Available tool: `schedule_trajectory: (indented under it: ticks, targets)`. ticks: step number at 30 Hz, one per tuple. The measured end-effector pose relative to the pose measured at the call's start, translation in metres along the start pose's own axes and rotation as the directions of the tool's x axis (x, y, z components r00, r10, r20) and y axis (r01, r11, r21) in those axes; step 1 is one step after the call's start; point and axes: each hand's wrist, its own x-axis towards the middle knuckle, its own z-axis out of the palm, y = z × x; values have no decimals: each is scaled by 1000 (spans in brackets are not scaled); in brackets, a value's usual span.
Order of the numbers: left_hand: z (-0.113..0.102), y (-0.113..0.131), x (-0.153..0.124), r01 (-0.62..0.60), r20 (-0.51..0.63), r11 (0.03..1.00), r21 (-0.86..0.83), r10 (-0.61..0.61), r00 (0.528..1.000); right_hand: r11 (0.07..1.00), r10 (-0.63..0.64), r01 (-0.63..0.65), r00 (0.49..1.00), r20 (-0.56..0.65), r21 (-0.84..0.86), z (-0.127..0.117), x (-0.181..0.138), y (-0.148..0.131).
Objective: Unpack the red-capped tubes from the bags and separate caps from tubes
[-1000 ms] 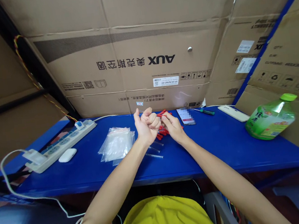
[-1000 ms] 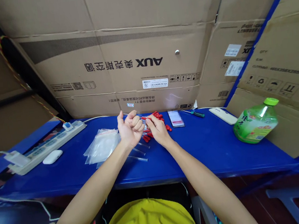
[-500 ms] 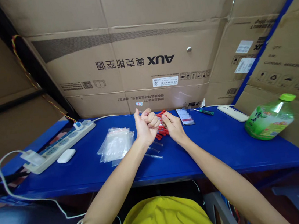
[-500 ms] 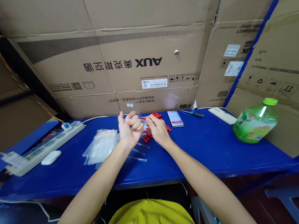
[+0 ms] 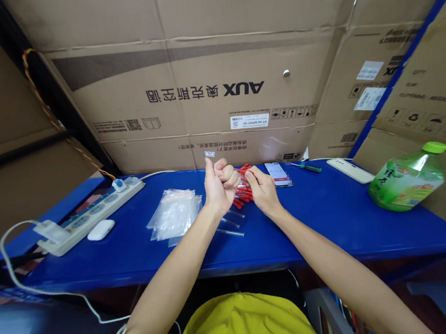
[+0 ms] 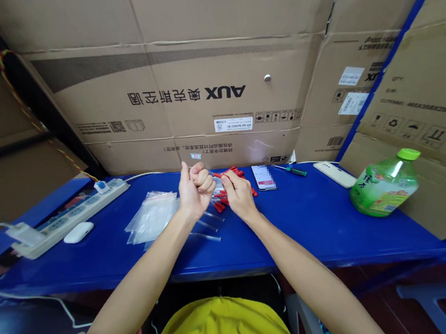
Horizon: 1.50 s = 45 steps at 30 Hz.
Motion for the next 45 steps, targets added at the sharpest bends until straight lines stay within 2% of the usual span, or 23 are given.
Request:
schedule_trajectory:
  ticks: [4,6,10,14,18,23,24,26,28,30,33,36,38,40,42,45]
  targets:
    - [-10,8,5,123,77,972,200,-141,987,985,71,-65,997,-29,157,-6,5,6]
    - [-13,10,7,134,95,926,353,-178,979,957,126,-114,992,-30,268,-10,9,9]
    - [-15,7,7,19,123,780,625,-122,985,902,217,-186,975,-37,389,-17,16,15]
    - [-18,4,6,-122,200,550,826,-85,976,844,314,-229,944,-103,484,-21,20,18]
    - [-23,3,6,-257,322,344,903,-146,935,864,277,-194,954,-116,464,-25,23,16]
    - [-32,1,7,-435,434,66,898,-298,850,895,250,-196,964,-88,400,-25,25,15]
    - [-33,1,7,-467,452,19,884,-293,843,889,255,-202,964,-78,412,-24,25,15]
    - [-35,3,8,-503,485,-41,864,-201,851,864,272,-229,962,-34,449,-23,24,16]
    - [-34,5,8,-496,494,-47,867,-51,868,837,295,-285,954,53,467,-21,22,17]
    - [-32,7,7,-471,470,7,882,43,882,835,302,-335,942,145,436,-18,20,19]
    - [-30,6,6,-439,437,118,891,43,898,835,316,-380,923,219,398,-12,15,24]
    - [-31,3,7,-417,421,187,889,20,907,836,319,-404,908,271,372,-8,13,31]
    - [-32,1,8,-401,394,246,883,78,916,853,313,-384,918,243,353,-10,15,34]
    - [-34,-1,9,-388,346,300,872,183,920,838,350,-381,925,150,390,-14,19,35]
    - [-34,-3,9,-391,324,304,869,250,913,763,419,-400,904,82,507,-17,24,33]
    - [-35,-7,8,-421,374,235,876,219,901,627,458,-385,886,80,677,-19,28,25]
